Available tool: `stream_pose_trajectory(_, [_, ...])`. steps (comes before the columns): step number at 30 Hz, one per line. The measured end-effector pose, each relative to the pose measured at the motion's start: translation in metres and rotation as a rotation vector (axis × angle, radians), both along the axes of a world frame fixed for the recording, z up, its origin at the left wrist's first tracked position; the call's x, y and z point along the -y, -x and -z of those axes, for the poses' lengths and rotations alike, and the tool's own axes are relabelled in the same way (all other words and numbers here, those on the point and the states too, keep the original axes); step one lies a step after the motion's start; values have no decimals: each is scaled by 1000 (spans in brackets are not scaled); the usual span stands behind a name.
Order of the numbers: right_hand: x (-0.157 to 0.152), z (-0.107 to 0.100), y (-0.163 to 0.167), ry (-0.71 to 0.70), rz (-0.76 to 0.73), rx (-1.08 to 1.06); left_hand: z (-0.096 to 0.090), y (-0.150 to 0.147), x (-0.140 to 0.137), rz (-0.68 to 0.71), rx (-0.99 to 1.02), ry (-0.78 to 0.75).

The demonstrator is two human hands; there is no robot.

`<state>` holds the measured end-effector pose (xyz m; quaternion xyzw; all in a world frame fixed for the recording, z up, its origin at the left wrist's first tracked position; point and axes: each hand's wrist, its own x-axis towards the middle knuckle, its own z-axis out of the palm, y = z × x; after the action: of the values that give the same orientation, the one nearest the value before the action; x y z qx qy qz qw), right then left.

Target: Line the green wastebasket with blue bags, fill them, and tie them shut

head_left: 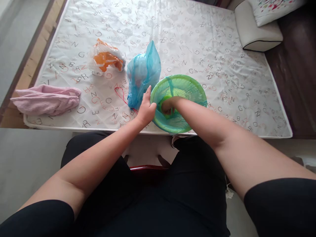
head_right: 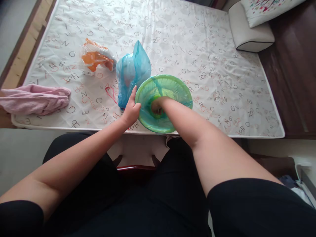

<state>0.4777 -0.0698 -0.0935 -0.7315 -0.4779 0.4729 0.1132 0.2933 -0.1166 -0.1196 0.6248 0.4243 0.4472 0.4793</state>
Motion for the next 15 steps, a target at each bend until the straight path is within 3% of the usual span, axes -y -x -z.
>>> stream_pose_trajectory(2, [-9, 8, -5, 263, -50, 45, 1, 0, 1, -1, -3, -29])
stream_pose_trajectory(3, [-12, 12, -7, 326, -61, 56, 2, 0, 2, 1, -5, -40])
stream_pose_trajectory(9, [-20, 14, -10, 391, -25, 86, -3, 0, 4, 6, -16, -50])
stream_pose_trajectory(13, [-11, 7, -9, 327, -11, 97, -10, -2, 8, -34, -28, -16])
stream_pose_trajectory(15, [-4, 3, -5, 105, -41, 65, -13, -3, 11, -48, -30, 12])
